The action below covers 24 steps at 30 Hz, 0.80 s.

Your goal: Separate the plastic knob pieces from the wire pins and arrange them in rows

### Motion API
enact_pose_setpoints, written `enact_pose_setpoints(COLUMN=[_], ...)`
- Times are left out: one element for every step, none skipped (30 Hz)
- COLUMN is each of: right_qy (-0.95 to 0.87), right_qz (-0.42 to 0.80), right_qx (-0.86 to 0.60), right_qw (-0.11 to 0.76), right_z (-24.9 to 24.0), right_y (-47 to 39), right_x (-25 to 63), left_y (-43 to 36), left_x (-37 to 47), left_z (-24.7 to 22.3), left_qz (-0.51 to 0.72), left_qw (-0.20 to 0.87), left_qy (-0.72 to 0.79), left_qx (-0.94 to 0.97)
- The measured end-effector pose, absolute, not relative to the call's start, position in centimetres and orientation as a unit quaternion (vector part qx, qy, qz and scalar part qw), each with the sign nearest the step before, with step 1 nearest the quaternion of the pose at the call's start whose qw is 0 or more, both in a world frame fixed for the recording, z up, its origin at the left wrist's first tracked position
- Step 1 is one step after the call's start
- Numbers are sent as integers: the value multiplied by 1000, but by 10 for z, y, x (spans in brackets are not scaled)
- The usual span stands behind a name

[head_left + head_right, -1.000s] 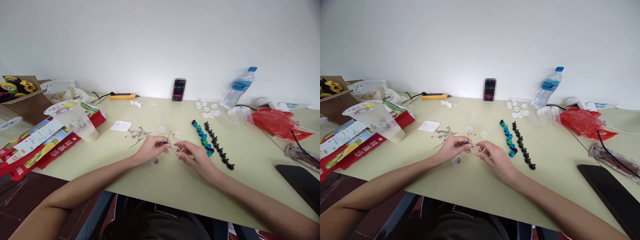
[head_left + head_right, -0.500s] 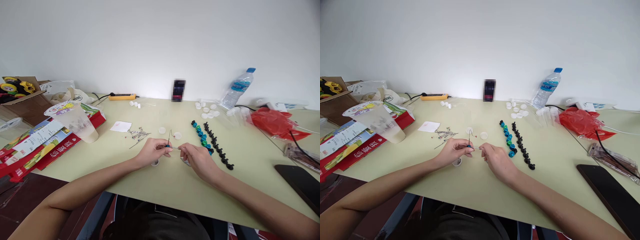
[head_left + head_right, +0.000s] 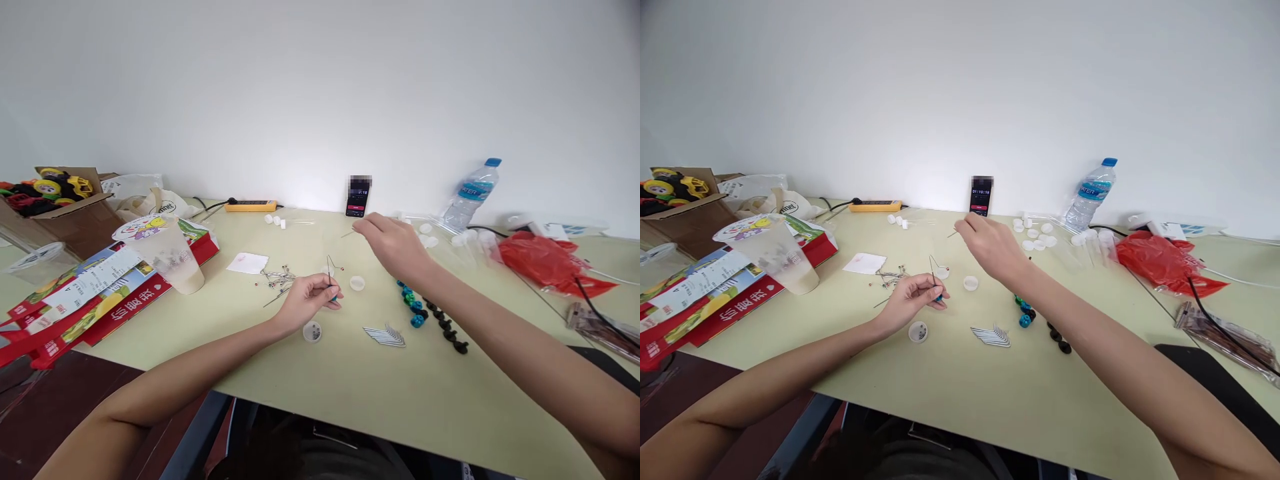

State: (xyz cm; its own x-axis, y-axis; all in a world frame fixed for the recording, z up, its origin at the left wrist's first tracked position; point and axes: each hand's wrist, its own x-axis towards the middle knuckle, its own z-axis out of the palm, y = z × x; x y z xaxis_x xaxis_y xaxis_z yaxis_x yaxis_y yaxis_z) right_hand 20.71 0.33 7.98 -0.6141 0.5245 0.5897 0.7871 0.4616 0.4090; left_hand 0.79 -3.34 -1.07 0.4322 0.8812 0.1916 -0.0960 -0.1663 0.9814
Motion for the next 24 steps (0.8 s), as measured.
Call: enact_pose_setpoints(right_qy=[-839,-843,-848,-851,-854,-856,-858,-861,-863,-865,-867,-867,-862,-857,-851,-843,-830,-812,-786,-755,-718,-683,-660,-633], right_qz=[-334,-327,-320,-313,-309,-306,-304,-302,-298,-294,-289,-285,-287,-292,-288,-286,-285,-293,-306,-322,-339,-358,-362,-362], right_qx=[-393,-398,-401,-403,-404,-402,-399,-395,-390,-386,-381,-379,-381,-387,-402,-419,-444,-472,-511,-553,-595,-625,-647,-671], right_qw=[173,153,135,122,114,110,109,112,117,127,140,157,169,174,174,181,180,178,165,140,123,123,124,135], right_z=[83,84,84,83,81,78,76,74,73,72,71,70,69,67,65,62,57,51,44,36,26,15,3,-8], right_y=[12,19,25,29,33,34,34,32,29,24,16,7,-4,-16,-30,-45,-61,-77,-94,-109,-125,-138,-151,-162], right_x=[200,193,187,181,176,172,170,169,170,173,179,187,198,211,226,243,262,282,302,323,343,363,382,399], left_y=[-35,-36,-37,-37,-38,-38,-37,-37,-37,-37,-37,-37,-37,-38,-38,-39,-39,-40,-41,-41,-42,-42,-43,-43], left_x=[8,8,8,8,8,8,7,7,7,7,7,6,6,6,6,6,6,6,7,8,9,10,11,13], left_z=[-11,-10,-10,-9,-9,-8,-8,-8,-9,-9,-9,-10,-10,-10,-10,-10,-11,-11,-12,-13,-14,-15,-16,-17], left_qz=[429,427,427,426,427,426,426,425,424,424,423,422,421,420,417,415,412,410,407,405,402,398,393,388], left_qw=[564,564,563,563,563,562,561,560,558,557,555,554,553,553,552,551,549,549,549,550,551,554,557,560], left_qy=[309,309,310,311,311,311,311,311,311,312,313,313,313,313,314,315,317,319,320,321,321,322,322,322], left_qx=[634,636,636,636,636,636,638,639,641,643,644,645,647,648,650,652,654,655,656,656,656,657,657,658])
